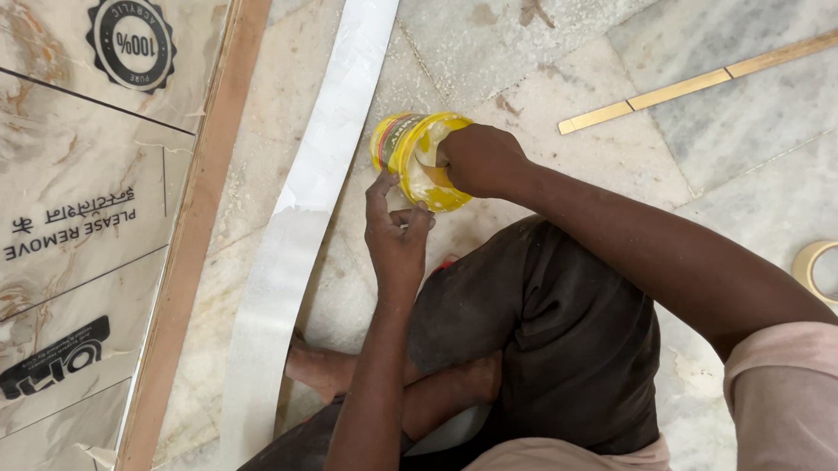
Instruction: The person sits on the floor and uses a wooden stick to scoop a white adhesive from a yellow container. They apply the adhesive to a long white strip laid on the tiled floor, spreading it evenly along the surface.
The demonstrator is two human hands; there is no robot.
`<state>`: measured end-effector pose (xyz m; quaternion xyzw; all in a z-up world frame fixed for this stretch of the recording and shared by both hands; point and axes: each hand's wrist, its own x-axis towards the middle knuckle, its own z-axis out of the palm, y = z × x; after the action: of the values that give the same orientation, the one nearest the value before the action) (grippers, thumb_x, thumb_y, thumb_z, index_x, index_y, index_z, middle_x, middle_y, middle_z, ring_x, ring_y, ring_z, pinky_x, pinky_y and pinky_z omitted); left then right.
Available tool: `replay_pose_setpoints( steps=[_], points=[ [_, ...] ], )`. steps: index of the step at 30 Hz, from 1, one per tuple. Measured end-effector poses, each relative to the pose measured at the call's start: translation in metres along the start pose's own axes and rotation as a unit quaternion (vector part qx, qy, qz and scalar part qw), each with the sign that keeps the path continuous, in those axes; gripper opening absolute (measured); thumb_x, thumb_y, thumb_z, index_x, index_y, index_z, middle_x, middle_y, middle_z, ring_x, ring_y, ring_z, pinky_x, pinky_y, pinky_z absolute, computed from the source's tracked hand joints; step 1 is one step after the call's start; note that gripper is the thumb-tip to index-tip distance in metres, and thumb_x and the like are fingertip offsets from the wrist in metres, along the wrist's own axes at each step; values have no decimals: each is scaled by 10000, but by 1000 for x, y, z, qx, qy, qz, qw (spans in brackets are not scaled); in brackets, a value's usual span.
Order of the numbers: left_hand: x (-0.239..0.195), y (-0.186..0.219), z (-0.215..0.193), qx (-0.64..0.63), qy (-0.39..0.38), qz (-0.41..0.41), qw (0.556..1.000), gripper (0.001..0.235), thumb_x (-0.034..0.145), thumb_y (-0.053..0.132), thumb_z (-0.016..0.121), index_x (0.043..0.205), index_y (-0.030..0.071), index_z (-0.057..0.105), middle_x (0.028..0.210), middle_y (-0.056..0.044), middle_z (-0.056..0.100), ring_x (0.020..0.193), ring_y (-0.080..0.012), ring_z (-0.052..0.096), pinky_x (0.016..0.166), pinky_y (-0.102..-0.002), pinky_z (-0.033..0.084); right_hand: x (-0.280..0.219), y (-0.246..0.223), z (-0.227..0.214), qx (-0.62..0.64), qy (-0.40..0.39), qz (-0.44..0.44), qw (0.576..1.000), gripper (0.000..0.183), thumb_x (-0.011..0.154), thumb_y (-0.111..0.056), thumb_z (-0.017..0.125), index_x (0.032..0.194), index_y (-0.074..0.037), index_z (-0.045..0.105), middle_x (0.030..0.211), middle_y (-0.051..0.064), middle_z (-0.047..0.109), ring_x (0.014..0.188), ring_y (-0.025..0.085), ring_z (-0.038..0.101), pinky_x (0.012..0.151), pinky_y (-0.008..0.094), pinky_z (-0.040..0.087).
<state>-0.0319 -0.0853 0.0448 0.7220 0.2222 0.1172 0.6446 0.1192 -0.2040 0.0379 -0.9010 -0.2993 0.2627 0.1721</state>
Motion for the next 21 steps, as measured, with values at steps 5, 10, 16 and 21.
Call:
replay_pose_setpoints(
  steps=[5, 10, 16, 21],
  points=[
    [-1, -5, 1, -36, -2, -8, 999, 538, 939, -12, 607, 1446, -7, 426, 1457, -159, 527, 900, -171, 728, 757, -299, 648, 2, 10, 6, 67, -19, -13, 998, 238, 854, -231, 705, 1070, -184, 794, 973, 80, 765, 922, 282, 703, 788, 434, 537],
    [-1, -8, 0, -99, 14, -29, 995, 518, 929, -33, 583, 1421, -5, 422, 1455, -153, 515, 920, -165, 708, 770, -301, 647, 8, 21, 9, 159, -46, -30, 986, 276, 858, -218, 703, 1113, -136, 771, 968, 89, 772, 873, 230, 730, 792, 372, 550],
    [-1, -13, 4, -143, 25, -27, 989, 518, 934, -37, 590, 1418, -4, 407, 1441, -146, 506, 924, -167, 708, 786, -309, 655, 14, 26, 21, 354, -59, 11, 933, 278, 883, -141, 711, 1129, -21, 760, 964, 99, 771, 875, 190, 725, 763, 317, 571],
    [2, -12, 15, -156, 48, -33, 986, 538, 945, -17, 607, 1441, 3, 399, 1323, -169, 536, 870, -167, 698, 745, -307, 643, 16, 29, 18, 494, -72, 67, 864, 286, 924, -97, 673, 1170, 43, 717, 928, 111, 757, 751, 177, 719, 596, 274, 561]
  ],
)
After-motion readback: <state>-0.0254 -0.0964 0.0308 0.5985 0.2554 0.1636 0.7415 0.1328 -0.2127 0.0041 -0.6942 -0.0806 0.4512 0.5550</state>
